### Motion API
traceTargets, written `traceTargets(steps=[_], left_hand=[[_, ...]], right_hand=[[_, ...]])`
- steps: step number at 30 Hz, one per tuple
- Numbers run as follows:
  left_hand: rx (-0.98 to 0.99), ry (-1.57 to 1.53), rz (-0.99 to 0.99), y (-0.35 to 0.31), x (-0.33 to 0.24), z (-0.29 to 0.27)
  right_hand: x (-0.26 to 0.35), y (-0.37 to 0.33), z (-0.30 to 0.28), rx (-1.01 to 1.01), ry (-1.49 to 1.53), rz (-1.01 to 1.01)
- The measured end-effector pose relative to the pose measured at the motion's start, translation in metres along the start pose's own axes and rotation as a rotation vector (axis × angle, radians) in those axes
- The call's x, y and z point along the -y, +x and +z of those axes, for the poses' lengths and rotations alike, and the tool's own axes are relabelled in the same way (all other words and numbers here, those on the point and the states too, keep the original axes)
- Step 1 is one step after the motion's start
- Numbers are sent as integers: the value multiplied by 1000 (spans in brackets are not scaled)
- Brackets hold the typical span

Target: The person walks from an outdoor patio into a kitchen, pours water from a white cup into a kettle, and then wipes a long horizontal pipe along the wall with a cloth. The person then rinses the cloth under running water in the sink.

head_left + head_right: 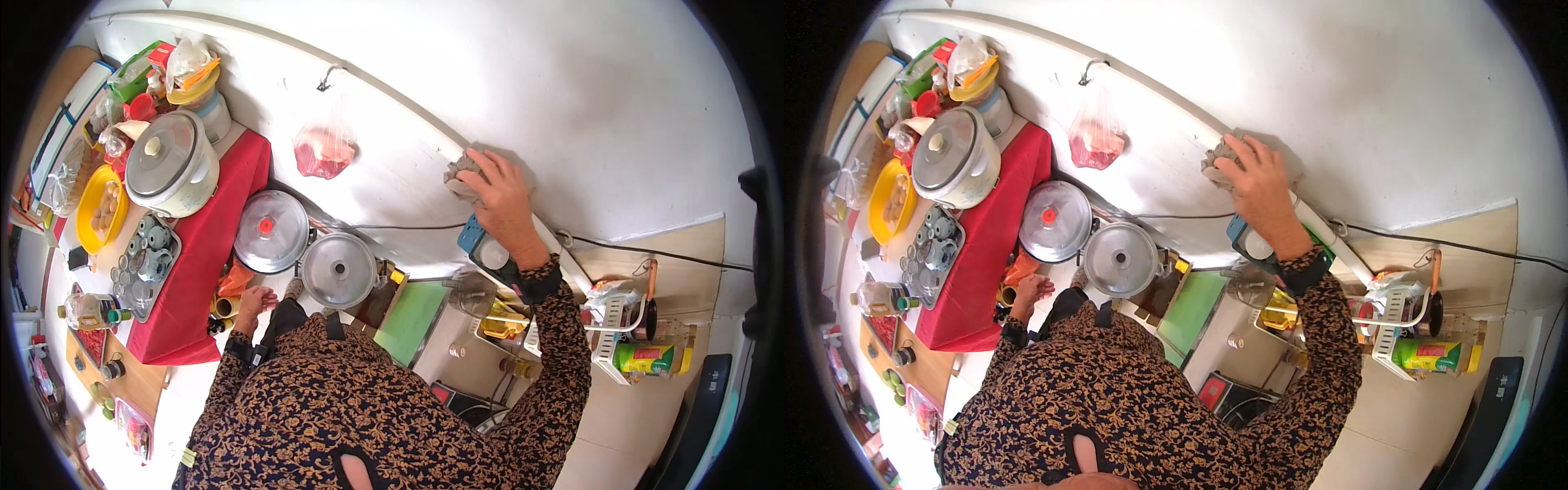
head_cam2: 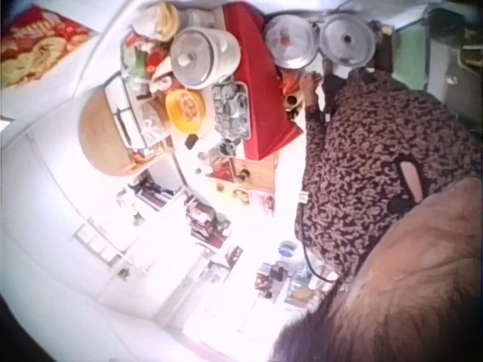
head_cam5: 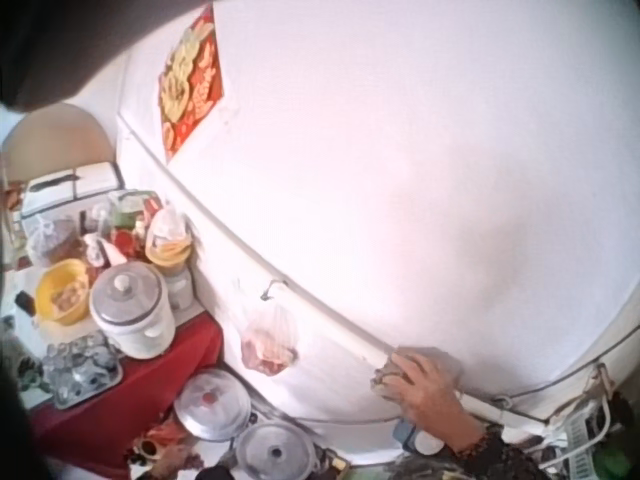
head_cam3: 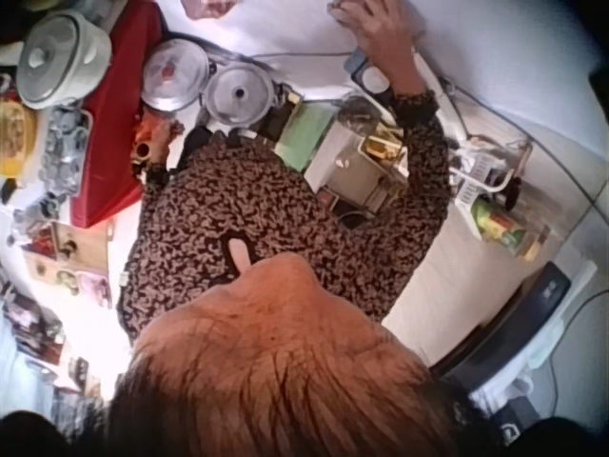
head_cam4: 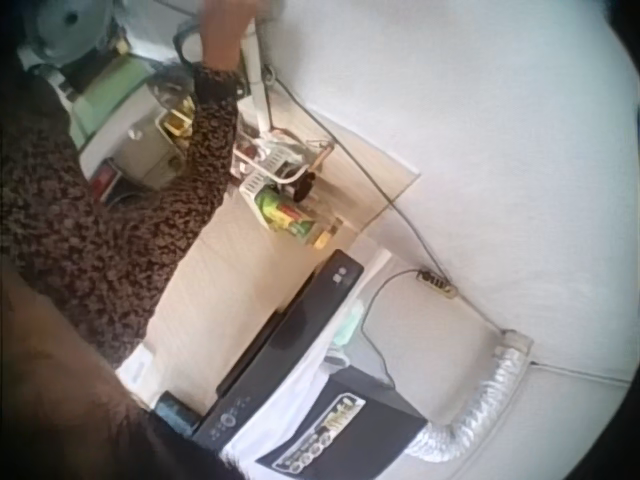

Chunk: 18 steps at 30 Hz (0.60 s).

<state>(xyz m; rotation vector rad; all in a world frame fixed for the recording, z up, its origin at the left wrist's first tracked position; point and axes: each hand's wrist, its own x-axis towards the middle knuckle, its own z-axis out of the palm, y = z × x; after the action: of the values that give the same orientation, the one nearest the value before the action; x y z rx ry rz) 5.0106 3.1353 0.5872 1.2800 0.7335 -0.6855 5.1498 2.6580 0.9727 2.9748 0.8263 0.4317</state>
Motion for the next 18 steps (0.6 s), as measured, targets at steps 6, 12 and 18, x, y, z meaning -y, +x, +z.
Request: traceTargets(steps=[6,12,18], left_hand=[[44,-6,47,8,-10,3],[141,-28,61,28,-35,6],[138,-59,51,50,-57,-40]], right_hand=[[7,28,13,-25,123,59],[44,79,43,-168,-72,29],[81,170,71,-232,-58,-11]])
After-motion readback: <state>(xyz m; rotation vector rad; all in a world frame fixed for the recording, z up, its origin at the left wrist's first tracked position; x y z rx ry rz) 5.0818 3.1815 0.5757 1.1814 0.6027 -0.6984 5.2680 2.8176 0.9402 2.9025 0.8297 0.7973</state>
